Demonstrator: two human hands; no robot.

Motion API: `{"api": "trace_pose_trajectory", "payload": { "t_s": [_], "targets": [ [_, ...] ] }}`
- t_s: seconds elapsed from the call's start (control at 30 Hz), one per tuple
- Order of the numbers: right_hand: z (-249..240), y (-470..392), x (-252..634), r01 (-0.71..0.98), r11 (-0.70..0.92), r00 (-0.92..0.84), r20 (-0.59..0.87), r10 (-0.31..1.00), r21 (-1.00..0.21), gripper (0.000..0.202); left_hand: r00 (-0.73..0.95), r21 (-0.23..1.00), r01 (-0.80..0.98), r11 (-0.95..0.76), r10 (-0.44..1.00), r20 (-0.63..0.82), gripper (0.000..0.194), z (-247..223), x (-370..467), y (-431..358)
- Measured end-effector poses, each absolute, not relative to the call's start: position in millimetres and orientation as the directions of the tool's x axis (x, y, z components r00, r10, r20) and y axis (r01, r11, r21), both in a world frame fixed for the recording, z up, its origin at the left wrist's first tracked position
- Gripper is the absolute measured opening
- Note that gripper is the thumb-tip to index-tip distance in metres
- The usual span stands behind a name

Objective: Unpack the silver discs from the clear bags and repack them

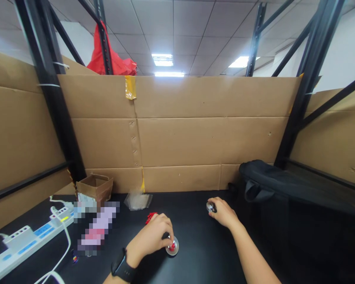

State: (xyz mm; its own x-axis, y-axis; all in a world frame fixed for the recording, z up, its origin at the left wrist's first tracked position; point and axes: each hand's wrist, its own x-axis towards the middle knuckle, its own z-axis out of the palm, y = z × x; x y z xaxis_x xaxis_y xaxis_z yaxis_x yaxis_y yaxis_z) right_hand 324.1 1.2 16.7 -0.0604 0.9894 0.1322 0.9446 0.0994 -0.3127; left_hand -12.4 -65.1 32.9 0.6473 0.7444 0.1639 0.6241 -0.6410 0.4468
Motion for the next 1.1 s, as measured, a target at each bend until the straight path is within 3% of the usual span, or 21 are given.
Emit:
{"api": "trace_pose_trajectory", "payload": {
  "t_s": [0.17, 0.3, 0.5, 0.63, 0.73, 0.83, 0.93, 1.1],
  "targets": [
    [24.4, -4.4, 323.6, 0.949, 0.114, -0.075, 0.142, 0.987, -0.293, 0.035, 0.636, 0.469, 0.619, -0.629, 0.752, 0.169, 0.02, 35.4, -15.5, -66.6],
    [24.2, -5.6, 322.4, 0.949, 0.129, -0.084, 0.161, 0.983, -0.289, 0.031, 0.642, 0.464, 0.605, -0.647, 0.741, 0.197, 0.008, 36.6, -9.1, -70.3],
    [24.8, -5.4, 308.9, 0.887, 0.255, -0.122, 0.339, 0.933, -0.384, 0.033, 0.609, 0.43, 0.653, -0.624, 0.77, 0.193, 0.008, 35.1, 7.1, -75.8],
    [32.8, -16.9, 279.1, 0.7, 0.48, -0.264, 0.433, 0.862, -0.528, 0.029, 0.6, 0.415, 0.647, -0.639, 0.763, 0.241, 0.008, 39.9, 9.0, -77.1],
    [36.1, -30.4, 252.3, 0.494, 0.556, -0.37, 0.417, 0.83, -0.668, 0.023, 0.487, 0.465, 0.675, -0.573, 0.819, 0.304, 0.008, 44.0, 9.3, -76.0],
    [32.2, -40.8, 229.5, 0.308, 0.53, -0.44, 0.376, 0.816, -0.79, 0.051, 0.298, 0.579, 0.667, -0.469, 0.88, 0.37, 0.012, 43.9, 10.8, -71.4],
    [24.3, -45.1, 210.9, 0.154, 0.486, -0.442, 0.38, 0.812, -0.86, 0.084, 0.175, 0.746, 0.495, -0.446, 0.892, 0.417, 0.023, 37.9, 13.7, -64.1],
    [18.7, -44.0, 195.0, -0.067, 0.445, -0.355, 0.438, 0.826, -0.893, 0.071, 0.094, 0.884, 0.2, -0.422, 0.907, 0.411, 0.035, 20.8, 23.6, -55.9]
  ]
}}
